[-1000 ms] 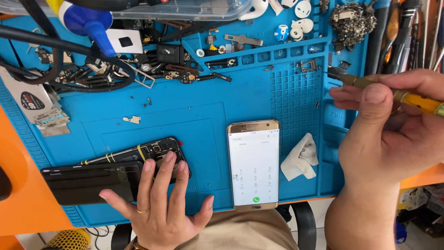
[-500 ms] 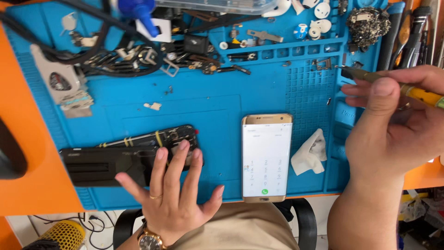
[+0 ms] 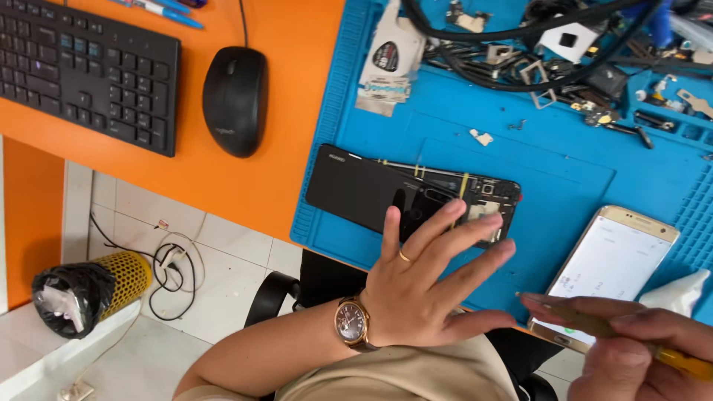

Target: The person works on a disassembled Huawei smartphone placed on a blue mat. They use a screwdriver to manipulate internal components and connectors, occasionally adjusting the phone's position with their hands.

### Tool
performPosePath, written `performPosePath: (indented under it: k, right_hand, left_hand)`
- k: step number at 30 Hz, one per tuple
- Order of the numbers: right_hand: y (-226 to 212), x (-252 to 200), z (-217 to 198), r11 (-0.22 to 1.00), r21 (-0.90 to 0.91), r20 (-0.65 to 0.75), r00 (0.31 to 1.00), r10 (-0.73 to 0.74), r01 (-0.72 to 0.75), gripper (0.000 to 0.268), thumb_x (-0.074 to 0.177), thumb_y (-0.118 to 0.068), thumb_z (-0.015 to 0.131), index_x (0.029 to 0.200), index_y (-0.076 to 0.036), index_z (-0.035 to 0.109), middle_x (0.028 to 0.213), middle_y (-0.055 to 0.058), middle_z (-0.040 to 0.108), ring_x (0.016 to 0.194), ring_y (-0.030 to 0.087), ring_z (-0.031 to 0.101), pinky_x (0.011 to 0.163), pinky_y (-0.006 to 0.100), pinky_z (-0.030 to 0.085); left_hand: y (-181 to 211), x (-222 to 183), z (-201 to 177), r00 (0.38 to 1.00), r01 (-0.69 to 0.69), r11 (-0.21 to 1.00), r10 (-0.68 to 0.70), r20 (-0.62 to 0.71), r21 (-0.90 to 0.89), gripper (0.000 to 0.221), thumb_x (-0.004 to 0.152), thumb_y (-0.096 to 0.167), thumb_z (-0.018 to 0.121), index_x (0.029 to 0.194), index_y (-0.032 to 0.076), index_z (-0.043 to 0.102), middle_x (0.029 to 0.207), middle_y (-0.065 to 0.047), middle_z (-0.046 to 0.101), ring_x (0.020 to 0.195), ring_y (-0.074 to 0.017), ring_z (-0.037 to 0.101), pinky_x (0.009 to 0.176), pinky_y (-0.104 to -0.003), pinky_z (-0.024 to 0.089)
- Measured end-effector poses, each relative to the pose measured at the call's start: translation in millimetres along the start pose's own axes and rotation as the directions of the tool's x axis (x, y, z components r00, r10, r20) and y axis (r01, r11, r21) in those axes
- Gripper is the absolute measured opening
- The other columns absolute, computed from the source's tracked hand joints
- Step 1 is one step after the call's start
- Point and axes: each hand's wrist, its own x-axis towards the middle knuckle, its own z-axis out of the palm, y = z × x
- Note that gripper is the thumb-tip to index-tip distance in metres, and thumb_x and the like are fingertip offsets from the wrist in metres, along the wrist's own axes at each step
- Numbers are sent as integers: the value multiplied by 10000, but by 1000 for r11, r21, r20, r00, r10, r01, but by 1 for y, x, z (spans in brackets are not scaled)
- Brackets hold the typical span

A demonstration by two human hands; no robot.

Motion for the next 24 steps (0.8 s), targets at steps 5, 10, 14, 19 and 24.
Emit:
performPosePath:
  k: [5,10,14,19,24]
  right_hand:
    - [-8,-7,17,998,-9,-36,998,-58,58,328,1176,-234,482,1171,90,429,1098,305,747,917,368,806,805,345,572]
    - [-19,-9,25,994,99,-30,998,-50,53,350,1135,-315,455,1134,23,365,1028,313,738,864,365,818,738,332,595]
    - [-22,-11,28,992,95,-36,996,-76,79,325,1136,-297,450,1116,5,333,964,320,720,829,367,820,650,325,585]
    - [-16,-12,32,956,268,-82,992,-98,117,357,1131,-335,473,1180,-12,331,941,330,665,769,394,795,701,432,710]
    - [-17,-14,33,962,239,-78,990,-116,131,348,1137,-332,460,1156,-15,317,927,335,670,780,398,800,698,406,668]
  left_hand:
    - [-13,-8,-4,996,-72,985,61,-68,-159,379,1050,540,771,1332,289,752,1478,-11,707,1507,-295,603,1314,-677,-1]
    - [-18,-8,-8,997,-53,949,35,-64,-310,125,1094,361,745,1196,329,811,1480,-16,685,1517,-323,584,1330,-701,-44]
    - [-20,-8,-8,997,-49,934,22,-81,-354,85,1082,359,754,1129,340,821,1461,-22,685,1508,-314,564,1326,-706,-41]
    - [-22,-11,-8,998,-36,921,13,-62,-388,143,1023,339,885,1139,370,806,1475,-38,666,1533,-361,538,1327,-797,-8]
    - [-23,-13,-8,997,-51,921,27,-65,-387,155,1037,296,883,1151,360,800,1480,-49,662,1535,-367,529,1327,-805,7]
